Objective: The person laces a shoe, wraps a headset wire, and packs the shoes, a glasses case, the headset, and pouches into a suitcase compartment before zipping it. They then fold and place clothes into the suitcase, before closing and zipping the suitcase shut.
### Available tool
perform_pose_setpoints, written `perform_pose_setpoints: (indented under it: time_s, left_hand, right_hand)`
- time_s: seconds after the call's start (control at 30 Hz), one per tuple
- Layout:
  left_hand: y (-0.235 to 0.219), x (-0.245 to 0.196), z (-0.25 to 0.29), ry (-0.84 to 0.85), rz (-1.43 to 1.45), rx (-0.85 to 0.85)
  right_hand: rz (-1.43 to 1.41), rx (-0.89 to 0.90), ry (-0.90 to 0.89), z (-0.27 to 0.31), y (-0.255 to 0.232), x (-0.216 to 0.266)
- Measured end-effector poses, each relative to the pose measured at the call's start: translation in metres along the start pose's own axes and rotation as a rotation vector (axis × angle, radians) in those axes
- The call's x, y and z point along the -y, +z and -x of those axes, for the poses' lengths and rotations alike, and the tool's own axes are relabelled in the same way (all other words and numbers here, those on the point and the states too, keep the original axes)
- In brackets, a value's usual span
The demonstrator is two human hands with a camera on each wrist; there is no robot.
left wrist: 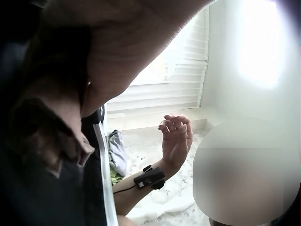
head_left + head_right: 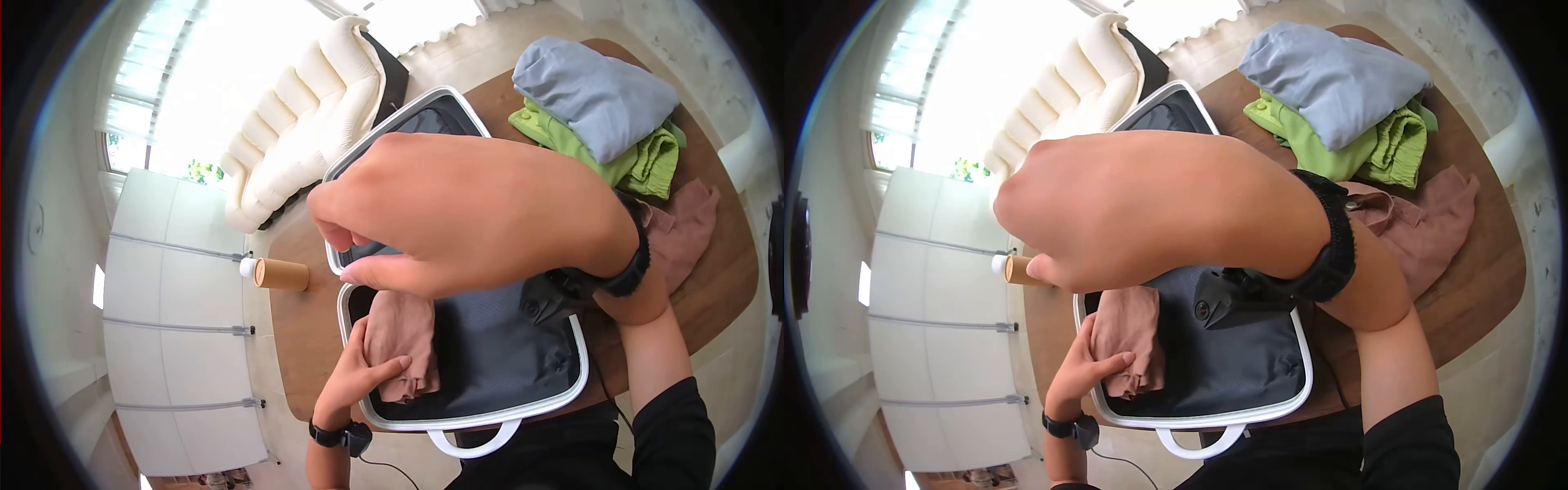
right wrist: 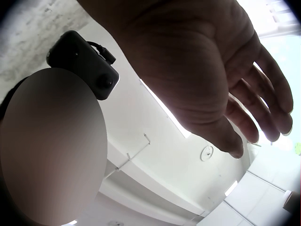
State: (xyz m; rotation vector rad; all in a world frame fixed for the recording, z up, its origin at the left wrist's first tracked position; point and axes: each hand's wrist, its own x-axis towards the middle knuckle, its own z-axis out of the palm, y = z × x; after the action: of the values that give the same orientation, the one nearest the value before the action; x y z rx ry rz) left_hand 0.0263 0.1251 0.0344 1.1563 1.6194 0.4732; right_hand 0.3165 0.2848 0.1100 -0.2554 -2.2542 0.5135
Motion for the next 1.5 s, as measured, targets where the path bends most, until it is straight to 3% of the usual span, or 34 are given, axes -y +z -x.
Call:
perform_pose_setpoints:
  time_s: [0.13,0.2,0.23,0.27,0.33,0.37,0.43,0.47,0.53,0.57,0.6,0.63,0.67,0.7,0.83,0.93,1.0,1.2,1.37,1.4,1.47,1.5]
  left_hand:
    - [0.008,0.015,-0.002,0.158,-0.186,-0.124]
    - [0.007,0.022,-0.005,0.194,-0.424,-0.308]
    - [0.014,0.006,0.002,0.048,-0.457,-0.349]
    - [0.015,0.003,0.004,0.047,-0.459,-0.348]
    - [0.017,0.003,0.007,0.128,-0.844,-0.459]
    - [0.022,-0.007,0.012,0.121,-0.838,-0.459]
    - [0.030,-0.033,0.020,-0.033,-1.148,-0.429]
    - [0.027,-0.032,0.020,-0.038,-1.144,-0.431]
    - [0.016,-0.033,0.020,0.363,-1.337,-0.374]
    - [0.014,-0.039,0.017,0.364,-1.338,-0.224]
    - [0.010,-0.041,0.012,0.356,-1.332,-0.223]
    - [0.005,-0.038,0.004,0.458,-1.345,-0.094]
    - [0.002,-0.034,-0.002,0.564,-1.354,0.032]
    - [0.000,-0.030,-0.004,0.522,-1.405,0.051]
    - [-0.002,-0.014,-0.004,0.490,-1.428,0.000]
    - [-0.012,-0.013,-0.017,0.487,-1.408,-0.008]
    - [-0.017,-0.025,-0.023,0.400,-1.404,0.049]
    - [-0.026,-0.027,-0.054,0.459,-1.426,0.231]
    - [-0.008,-0.020,-0.051,0.445,-1.399,0.194]
    - [-0.007,-0.019,-0.051,0.441,-1.363,0.184]
    - [-0.003,-0.024,-0.049,0.469,-1.391,0.135]
    - [-0.001,-0.025,-0.047,0.487,-1.379,0.116]
  right_hand:
    - [0.023,0.003,0.005,0.004,-0.003,0.003]
    - [0.013,0.015,0.029,0.005,-0.006,0.005]
    - [0.013,0.011,0.029,0.006,-0.007,0.005]
    - [0.042,-0.001,0.011,0.008,-0.008,0.005]
    - [0.067,-0.006,-0.006,0.009,-0.007,0.004]
    - [0.069,-0.007,0.021,0.008,-0.007,0.005]
    - [0.065,-0.003,0.047,0.007,-0.003,0.005]
    - [0.084,-0.011,0.024,0.009,-0.002,0.004]
    - [0.103,-0.015,-0.007,0.009,0.001,0.000]
    - [0.109,-0.064,-0.053,0.009,0.004,-0.002]
    - [0.109,-0.112,-0.095,0.010,0.007,-0.003]
    - [0.104,-0.102,-0.099,0.009,0.006,-0.002]
    - [0.080,-0.011,-0.011,0.006,0.002,-0.001]
    - [0.058,0.078,0.078,0.003,0.000,0.000]
    - [0.054,0.055,0.068,-0.002,0.005,-0.006]
    - [-0.028,0.151,0.180,-0.005,0.007,-0.019]
    - [0.087,0.037,0.127,-0.002,0.015,-0.035]
    - [-0.097,0.190,0.474,-0.006,0.003,-0.069]
    - [-0.265,0.099,0.685,-0.007,-0.019,-0.083]
    - [-0.251,0.107,0.675,-0.007,-0.023,-0.082]
    - [0.048,0.089,0.610,-0.005,-0.034,-0.062]
    - [0.114,-0.024,0.531,-0.006,-0.034,-0.045]
